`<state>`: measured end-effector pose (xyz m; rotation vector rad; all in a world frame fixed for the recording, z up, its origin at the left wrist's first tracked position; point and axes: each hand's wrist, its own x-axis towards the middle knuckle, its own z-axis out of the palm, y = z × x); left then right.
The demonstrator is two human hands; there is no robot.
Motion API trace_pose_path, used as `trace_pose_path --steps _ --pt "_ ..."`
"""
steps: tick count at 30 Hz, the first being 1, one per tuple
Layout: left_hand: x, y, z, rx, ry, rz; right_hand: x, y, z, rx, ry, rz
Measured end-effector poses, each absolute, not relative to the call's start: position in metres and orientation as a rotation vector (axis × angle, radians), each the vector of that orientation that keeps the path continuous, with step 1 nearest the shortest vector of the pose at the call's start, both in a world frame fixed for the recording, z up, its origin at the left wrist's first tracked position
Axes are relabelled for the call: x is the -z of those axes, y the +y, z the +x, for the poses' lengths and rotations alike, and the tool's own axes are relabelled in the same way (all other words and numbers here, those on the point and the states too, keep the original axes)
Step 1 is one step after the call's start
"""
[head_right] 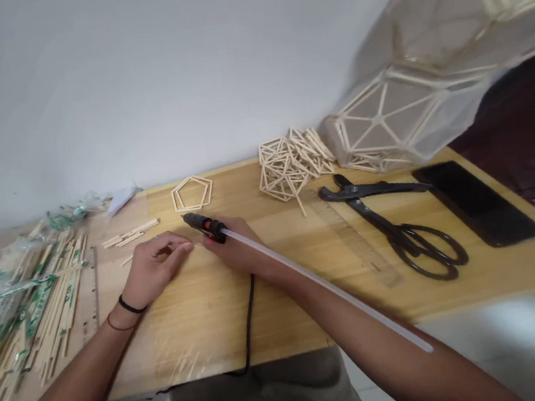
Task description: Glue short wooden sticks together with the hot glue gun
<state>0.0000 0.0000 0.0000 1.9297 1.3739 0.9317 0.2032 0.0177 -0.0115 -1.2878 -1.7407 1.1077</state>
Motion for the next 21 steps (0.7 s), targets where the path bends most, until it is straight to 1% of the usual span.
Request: trace_pose_path --steps 4,8,11,21 --pt "0.0014 0.0016 -0.0036 -0.998 1.382 1.799 0.0109 0.0186 0.2050 -1.154 -1.674 -1.277" --pt "0.0032 0.0050 -0.0074 -1.105 1.357 1.639 0.0100 0.0205 0.2065 -1.336 -1.576 -1.239" --pt "0.0039 0.0053 -0.0063 -1.113 1.318 1.561 0.0073 0.0207 0.2068 -1.444 -1.528 -1.228" --pt "0.0038 0.0054 -0.0024 -1.058 1.279 1.534 0.0108 0.0209 0.2057 -1.463 -1.469 -1.193"
